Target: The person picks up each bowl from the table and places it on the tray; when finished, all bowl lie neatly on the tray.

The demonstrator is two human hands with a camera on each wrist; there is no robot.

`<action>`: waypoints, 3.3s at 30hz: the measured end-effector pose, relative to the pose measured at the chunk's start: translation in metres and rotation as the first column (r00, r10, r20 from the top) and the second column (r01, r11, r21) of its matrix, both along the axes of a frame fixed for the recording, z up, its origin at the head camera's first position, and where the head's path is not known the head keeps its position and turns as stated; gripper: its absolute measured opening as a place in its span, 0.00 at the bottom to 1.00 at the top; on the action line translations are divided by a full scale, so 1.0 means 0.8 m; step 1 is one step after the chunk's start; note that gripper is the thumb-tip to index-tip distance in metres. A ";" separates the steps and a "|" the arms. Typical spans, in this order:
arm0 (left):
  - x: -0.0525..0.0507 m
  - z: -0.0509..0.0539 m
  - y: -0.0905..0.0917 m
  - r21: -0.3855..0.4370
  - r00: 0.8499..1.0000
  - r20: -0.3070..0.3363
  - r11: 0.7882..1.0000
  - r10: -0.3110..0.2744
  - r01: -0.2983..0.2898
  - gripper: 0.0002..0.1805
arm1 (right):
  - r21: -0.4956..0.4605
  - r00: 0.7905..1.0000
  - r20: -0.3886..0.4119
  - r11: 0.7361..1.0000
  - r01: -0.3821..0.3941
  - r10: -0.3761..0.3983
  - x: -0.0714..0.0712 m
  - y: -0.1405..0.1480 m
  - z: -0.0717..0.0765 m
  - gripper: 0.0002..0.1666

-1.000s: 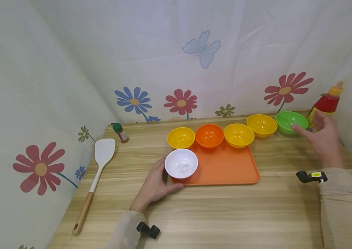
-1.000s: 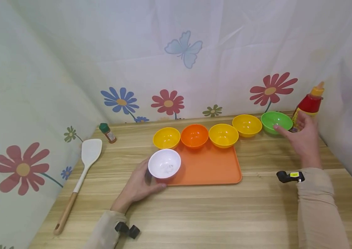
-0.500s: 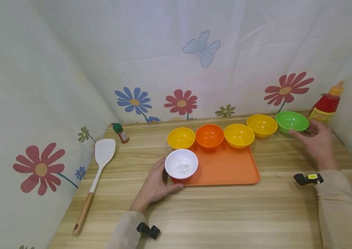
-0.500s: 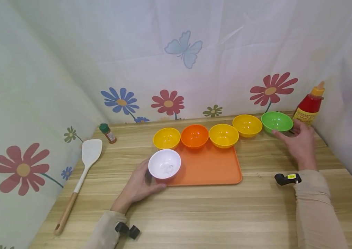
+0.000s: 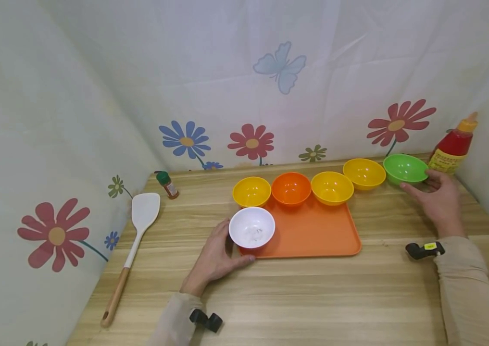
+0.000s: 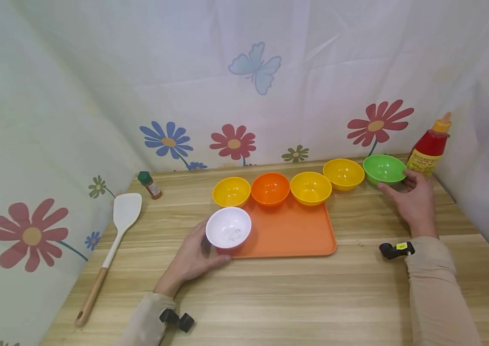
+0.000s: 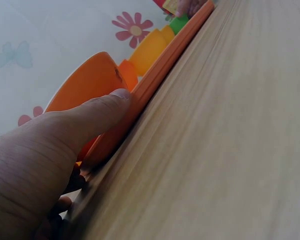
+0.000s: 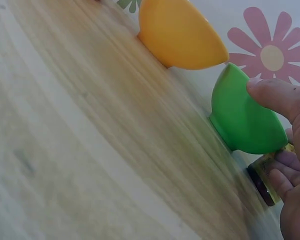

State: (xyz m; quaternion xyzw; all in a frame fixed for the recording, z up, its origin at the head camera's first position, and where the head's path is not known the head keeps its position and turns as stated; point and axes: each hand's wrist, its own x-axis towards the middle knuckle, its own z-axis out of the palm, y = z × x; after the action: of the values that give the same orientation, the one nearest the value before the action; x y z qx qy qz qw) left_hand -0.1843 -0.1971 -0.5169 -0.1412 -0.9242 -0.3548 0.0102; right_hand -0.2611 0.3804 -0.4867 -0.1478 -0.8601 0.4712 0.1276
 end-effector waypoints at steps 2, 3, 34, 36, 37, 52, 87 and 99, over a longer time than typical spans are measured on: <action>0.000 0.000 0.000 0.005 1.000 -0.001 1.000 -0.002 0.002 0.66 | 0.001 1.000 0.005 1.000 0.017 -0.017 0.000 -0.001 0.000 0.59; 0.000 0.000 0.000 0.007 1.000 -0.001 1.000 -0.003 0.003 0.66 | 0.008 1.000 0.010 1.000 0.026 -0.026 0.001 -0.002 0.000 0.58; 0.002 0.002 0.000 0.018 1.000 -0.013 1.000 -0.011 0.011 0.66 | 0.016 0.998 -0.036 0.999 0.044 -0.044 0.000 -0.009 -0.005 0.62; 0.002 0.002 0.000 0.017 1.000 -0.012 1.000 -0.010 0.011 0.66 | 0.009 0.999 -0.030 0.999 0.041 -0.041 0.001 -0.008 -0.004 0.62; 0.003 0.002 0.000 0.017 1.000 -0.011 1.000 -0.010 0.011 0.66 | 0.008 0.999 -0.029 0.999 0.040 -0.040 0.001 -0.007 -0.004 0.63; 0.002 0.003 0.000 0.008 0.999 -0.025 1.000 -0.021 0.021 0.67 | -0.078 0.999 -0.035 0.997 -0.010 0.008 0.006 -0.014 0.042 0.64; 0.002 0.004 0.000 0.022 1.000 -0.020 1.000 -0.016 0.017 0.66 | -0.075 0.908 -0.302 0.942 -0.328 0.291 0.052 -0.122 0.176 0.57; 0.004 0.003 0.000 0.029 0.999 -0.028 0.999 -0.015 0.016 0.65 | -0.107 0.847 -0.331 0.875 -0.472 0.417 0.060 -0.155 0.176 0.61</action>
State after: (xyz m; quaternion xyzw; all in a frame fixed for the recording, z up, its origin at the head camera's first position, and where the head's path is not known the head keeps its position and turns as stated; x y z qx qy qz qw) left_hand -0.1810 -0.1972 -0.5146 -0.1530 -0.9176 -0.3662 0.0223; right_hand -0.2133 0.2560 -0.3459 0.1176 -0.7943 0.5821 0.1282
